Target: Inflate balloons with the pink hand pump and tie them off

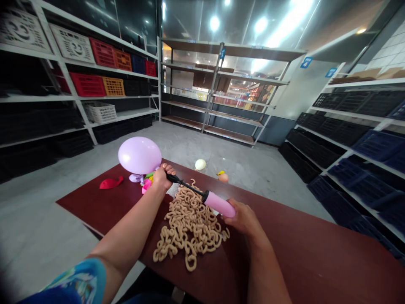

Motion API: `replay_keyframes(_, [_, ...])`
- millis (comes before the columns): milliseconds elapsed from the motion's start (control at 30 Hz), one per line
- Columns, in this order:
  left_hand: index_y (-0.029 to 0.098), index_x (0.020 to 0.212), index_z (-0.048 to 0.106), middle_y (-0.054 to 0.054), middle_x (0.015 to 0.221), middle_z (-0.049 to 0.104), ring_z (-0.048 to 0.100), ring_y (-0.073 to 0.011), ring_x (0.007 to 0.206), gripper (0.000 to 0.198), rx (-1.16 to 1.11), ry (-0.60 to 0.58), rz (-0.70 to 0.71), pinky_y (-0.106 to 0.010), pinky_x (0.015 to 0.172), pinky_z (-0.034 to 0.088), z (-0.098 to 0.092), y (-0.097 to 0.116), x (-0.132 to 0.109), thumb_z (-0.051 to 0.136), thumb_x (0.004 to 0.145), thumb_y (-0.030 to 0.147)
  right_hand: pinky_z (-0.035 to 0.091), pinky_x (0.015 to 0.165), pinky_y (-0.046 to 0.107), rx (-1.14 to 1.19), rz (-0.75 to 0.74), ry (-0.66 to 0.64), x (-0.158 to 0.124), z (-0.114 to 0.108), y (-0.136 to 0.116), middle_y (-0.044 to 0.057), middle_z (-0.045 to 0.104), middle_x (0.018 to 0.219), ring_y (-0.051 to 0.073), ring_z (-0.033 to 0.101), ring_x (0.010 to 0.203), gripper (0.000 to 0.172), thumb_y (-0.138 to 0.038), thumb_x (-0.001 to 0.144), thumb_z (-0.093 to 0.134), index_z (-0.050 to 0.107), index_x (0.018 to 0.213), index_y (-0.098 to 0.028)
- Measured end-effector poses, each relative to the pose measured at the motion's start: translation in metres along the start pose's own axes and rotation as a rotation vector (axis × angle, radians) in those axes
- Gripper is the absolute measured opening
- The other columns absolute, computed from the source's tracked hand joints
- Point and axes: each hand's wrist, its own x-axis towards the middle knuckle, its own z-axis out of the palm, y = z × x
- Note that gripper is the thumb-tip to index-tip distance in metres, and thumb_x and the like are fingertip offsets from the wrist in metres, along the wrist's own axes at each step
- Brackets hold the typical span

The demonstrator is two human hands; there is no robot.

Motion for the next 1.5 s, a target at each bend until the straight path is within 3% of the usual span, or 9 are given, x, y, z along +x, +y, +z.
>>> replay_keyframes(233, [0.018,0.061,0.026,0.006,0.05,0.021,0.026,-0.0061,0.036,0.022,0.009,-0.004,-0.064,-0.02,0.04,0.023,0.005,-0.024,-0.011,0.033,0.066,-0.001,0.03,0.059,0.025,-0.138,-0.083,0.072,0.004,0.007,-0.027,0.0,0.062,0.076,0.016,0.055,0.07,0.02,-0.034,0.065,0.06,0.054,0.079,-0.023])
replay_keyframes(433, [0.018,0.062,0.027,0.006,0.051,0.024,0.027,-0.0065,0.037,0.02,0.046,-0.049,-0.11,-0.021,0.041,0.025,0.009,-0.042,-0.023,0.035,0.065,0.001,0.032,0.063,0.027,-0.169,-0.085,0.1,0.008,0.017,-0.041,0.004,0.063,0.079,0.019,0.055,0.072,0.03,-0.039,0.066,0.06,0.054,0.09,-0.021])
replay_keyframes(600, [0.019,0.061,0.027,0.006,0.05,0.024,0.028,-0.0065,0.037,0.021,0.066,-0.061,-0.074,-0.021,0.041,0.024,0.009,-0.028,-0.017,0.035,0.064,0.0,0.035,0.064,0.025,0.0,-0.102,0.051,0.009,0.012,-0.038,0.002,0.062,0.081,0.016,0.055,0.072,0.025,-0.031,0.066,0.06,0.055,0.088,-0.021])
replay_keyframes(833, [0.019,0.062,0.027,0.006,0.051,0.024,0.027,-0.0057,0.036,0.021,0.016,0.008,0.027,-0.02,0.04,0.023,0.0,0.003,0.002,0.033,0.065,-0.002,0.033,0.059,0.024,0.054,-0.018,-0.008,0.001,0.001,-0.01,-0.002,0.063,0.079,0.015,0.055,0.069,0.025,-0.033,0.064,0.06,0.056,0.087,-0.024])
replay_keyframes(1000, [0.019,0.062,0.027,0.007,0.051,0.023,0.025,-0.0056,0.036,0.02,0.026,0.03,0.012,-0.019,0.039,0.023,-0.002,-0.005,0.001,0.036,0.069,0.002,0.03,0.058,0.024,-0.052,0.0,-0.003,0.0,0.001,-0.007,-0.003,0.063,0.075,0.015,0.055,0.067,0.021,-0.035,0.064,0.06,0.055,0.081,-0.024])
replay_keyframes(1267, [0.018,0.061,0.029,0.006,0.05,0.023,0.027,-0.0061,0.037,0.02,0.052,0.006,-0.073,-0.02,0.04,0.025,0.008,-0.031,-0.018,0.035,0.069,0.001,0.03,0.064,0.028,-0.227,-0.064,0.073,0.005,0.01,-0.035,0.001,0.063,0.079,0.019,0.055,0.073,0.027,-0.04,0.065,0.061,0.053,0.084,-0.023])
replay_keyframes(1500, [0.019,0.061,0.028,0.005,0.05,0.024,0.027,-0.0067,0.037,0.021,0.084,-0.009,-0.099,-0.021,0.04,0.026,0.01,-0.039,-0.023,0.035,0.068,0.001,0.032,0.065,0.027,-0.11,-0.071,0.036,0.01,0.018,-0.04,0.002,0.063,0.083,0.019,0.056,0.076,0.032,-0.039,0.067,0.061,0.053,0.093,-0.023])
